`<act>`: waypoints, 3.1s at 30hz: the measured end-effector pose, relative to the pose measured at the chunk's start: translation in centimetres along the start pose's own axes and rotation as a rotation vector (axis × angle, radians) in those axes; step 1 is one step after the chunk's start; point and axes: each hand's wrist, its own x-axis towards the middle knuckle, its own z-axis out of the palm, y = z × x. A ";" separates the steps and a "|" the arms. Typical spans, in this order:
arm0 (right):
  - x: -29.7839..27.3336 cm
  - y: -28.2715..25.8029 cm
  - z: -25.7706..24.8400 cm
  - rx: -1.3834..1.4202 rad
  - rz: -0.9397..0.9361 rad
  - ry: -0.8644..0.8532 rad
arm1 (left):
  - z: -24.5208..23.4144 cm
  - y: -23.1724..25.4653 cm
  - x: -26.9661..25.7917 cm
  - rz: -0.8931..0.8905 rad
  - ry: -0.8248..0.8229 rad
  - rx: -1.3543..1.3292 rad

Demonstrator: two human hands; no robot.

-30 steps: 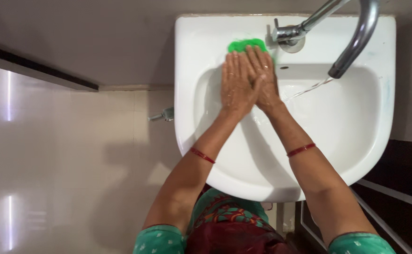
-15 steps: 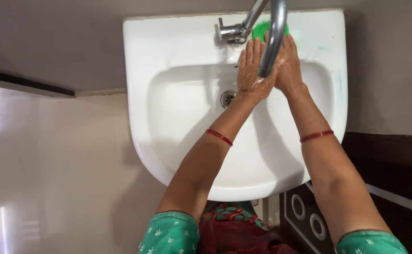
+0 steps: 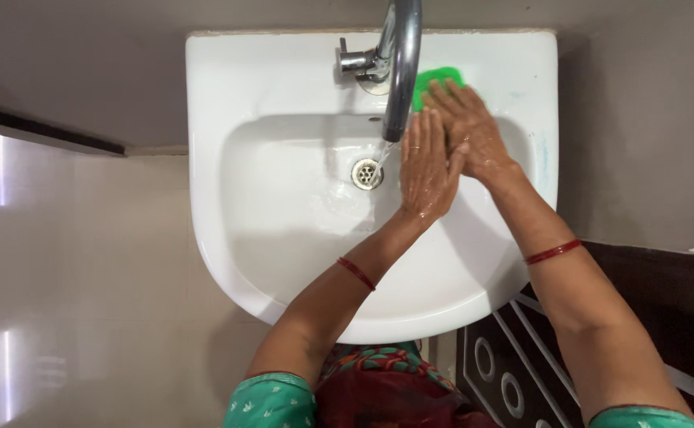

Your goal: The person scrubs a white bathroom sink using a green sponge. They wipe the basin, faucet, and surrounding surfaces while rinsing the sponge under running water. The person repeatedly scrubs the same areas to remove visible stains.

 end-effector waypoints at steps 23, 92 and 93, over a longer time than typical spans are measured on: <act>-1.3 7.3 2.9 0.097 0.548 0.161 | 4.6 3.6 10.7 0.083 -0.284 0.196; -27.5 -16.4 5.6 -0.125 0.917 0.121 | 1.1 3.8 -18.9 0.477 -0.838 0.210; -27.6 -17.1 5.5 -0.095 0.932 0.098 | 0.6 3.7 -19.2 0.478 -0.843 0.205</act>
